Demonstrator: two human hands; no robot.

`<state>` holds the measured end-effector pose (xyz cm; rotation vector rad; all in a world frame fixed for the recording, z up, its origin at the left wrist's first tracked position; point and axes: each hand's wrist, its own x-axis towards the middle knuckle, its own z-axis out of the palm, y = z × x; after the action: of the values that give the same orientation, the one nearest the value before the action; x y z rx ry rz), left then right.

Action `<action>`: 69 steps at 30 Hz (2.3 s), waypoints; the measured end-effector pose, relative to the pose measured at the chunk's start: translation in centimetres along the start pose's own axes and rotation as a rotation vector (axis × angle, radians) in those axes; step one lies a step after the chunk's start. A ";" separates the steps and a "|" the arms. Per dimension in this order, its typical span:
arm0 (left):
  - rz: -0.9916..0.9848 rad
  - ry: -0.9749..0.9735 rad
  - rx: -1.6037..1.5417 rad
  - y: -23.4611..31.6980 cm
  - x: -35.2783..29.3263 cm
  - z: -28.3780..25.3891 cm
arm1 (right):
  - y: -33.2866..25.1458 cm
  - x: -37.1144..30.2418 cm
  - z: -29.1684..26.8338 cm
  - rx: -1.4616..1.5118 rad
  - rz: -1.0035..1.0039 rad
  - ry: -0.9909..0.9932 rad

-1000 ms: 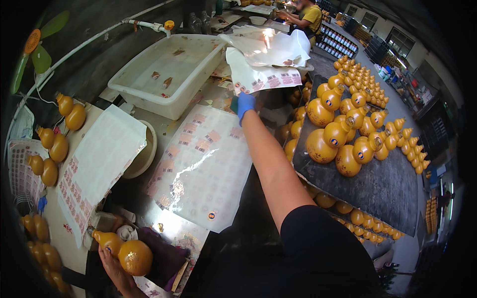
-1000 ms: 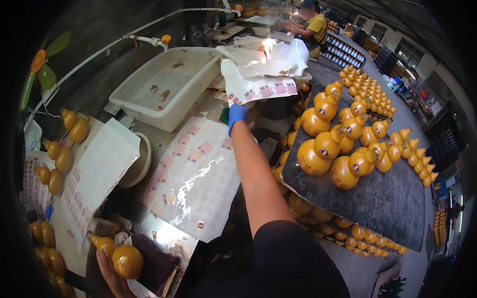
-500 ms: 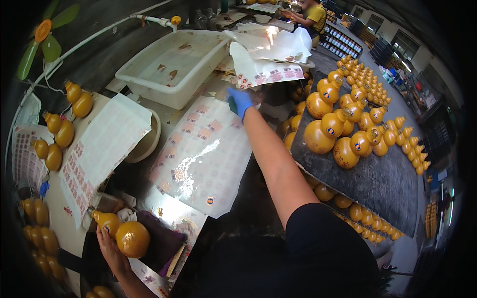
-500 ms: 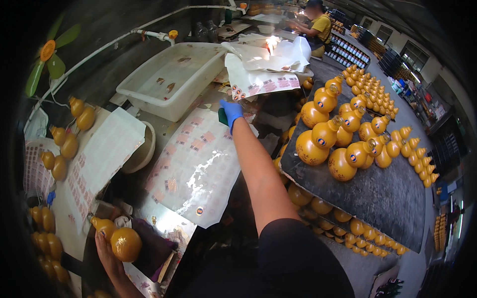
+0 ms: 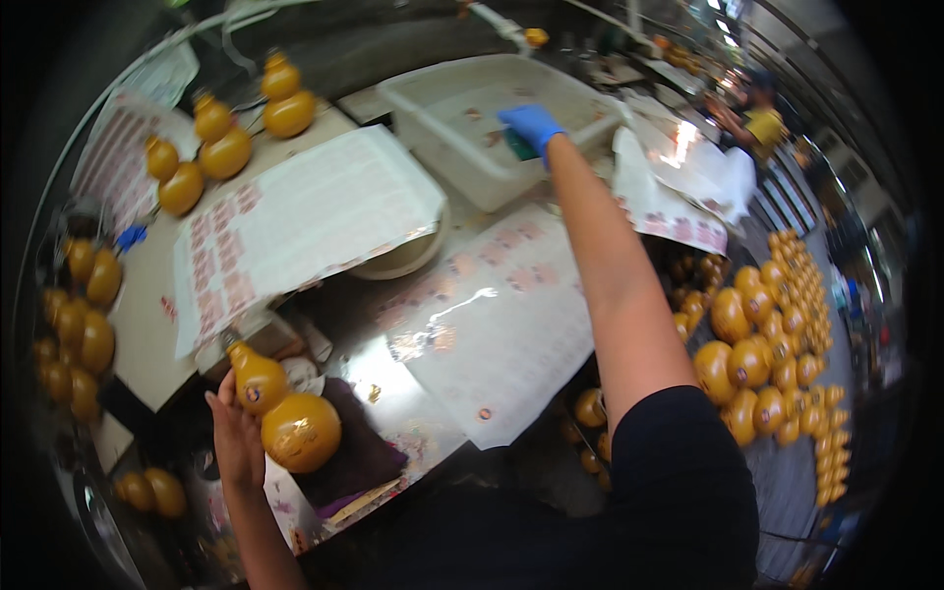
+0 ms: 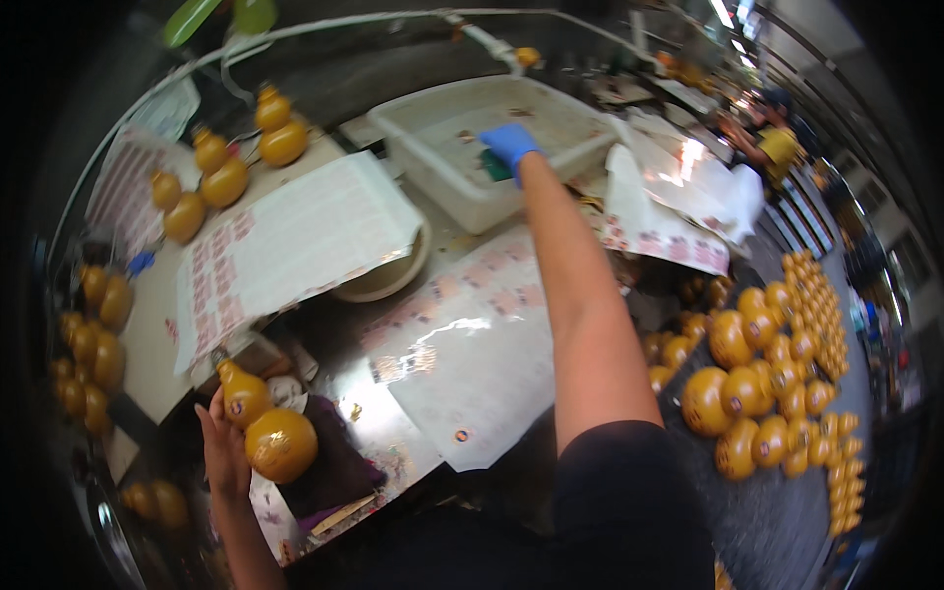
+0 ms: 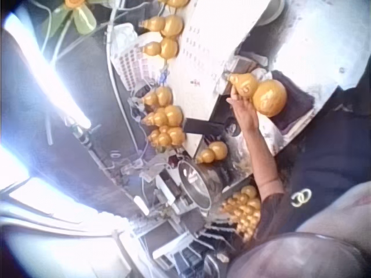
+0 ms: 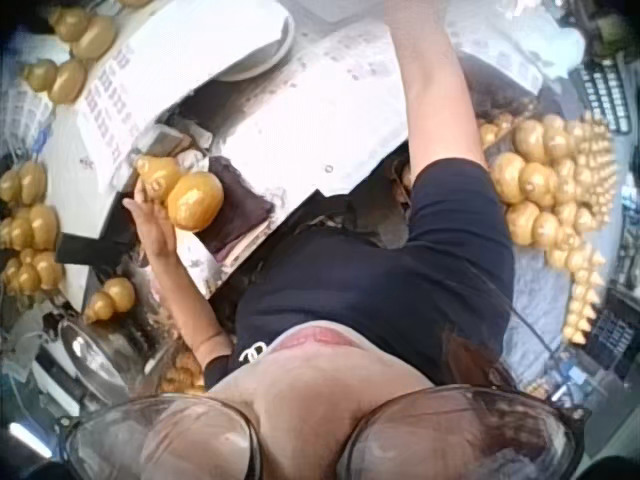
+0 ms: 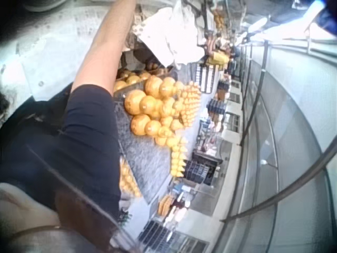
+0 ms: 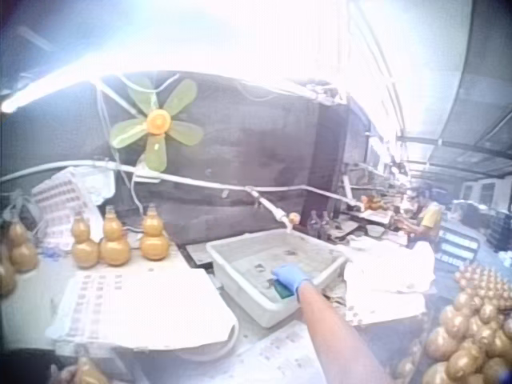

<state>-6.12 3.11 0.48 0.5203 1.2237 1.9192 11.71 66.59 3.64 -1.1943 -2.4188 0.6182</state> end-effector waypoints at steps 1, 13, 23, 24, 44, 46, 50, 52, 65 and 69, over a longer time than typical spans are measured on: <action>0.006 0.080 -0.039 0.4 -1.8 -0.4 | -5.7 -1.6 2.2 0.408 0.249 -0.110; -0.067 0.087 0.027 -0.4 -0.2 0.1 | -10.2 -8.0 -1.5 1.069 0.080 -0.744; -0.033 0.008 0.021 -0.5 -0.2 -0.7 | -10.0 -25.4 -0.9 0.346 0.093 -0.525; -0.037 0.015 0.031 -0.7 -0.1 -0.8 | -9.6 -25.9 -0.5 0.126 -0.038 -0.371; 0.006 0.097 0.027 0.0 -0.7 1.3 | -30.4 -31.2 16.2 0.663 -0.176 -0.788; 0.015 0.093 0.045 0.0 -0.6 1.3 | -30.6 -31.3 15.9 0.655 -0.171 -0.791; 0.010 0.081 0.049 0.4 -0.5 1.2 | -31.1 -31.5 15.7 0.721 -0.079 -0.798; -0.062 0.109 -0.032 0.4 -0.2 0.7 | -30.6 -31.8 15.8 0.820 -0.040 -0.829; -0.081 0.198 -0.083 0.4 0.3 0.9 | -30.1 -32.2 16.7 0.861 -0.108 -0.760; 0.390 0.237 0.696 1.1 -0.1 0.8 | -29.6 -32.4 15.5 0.943 -0.038 -0.742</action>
<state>-5.94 3.18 1.80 0.9640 2.0888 1.8614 3.29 20.84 2.22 -0.5350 -2.0874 2.1583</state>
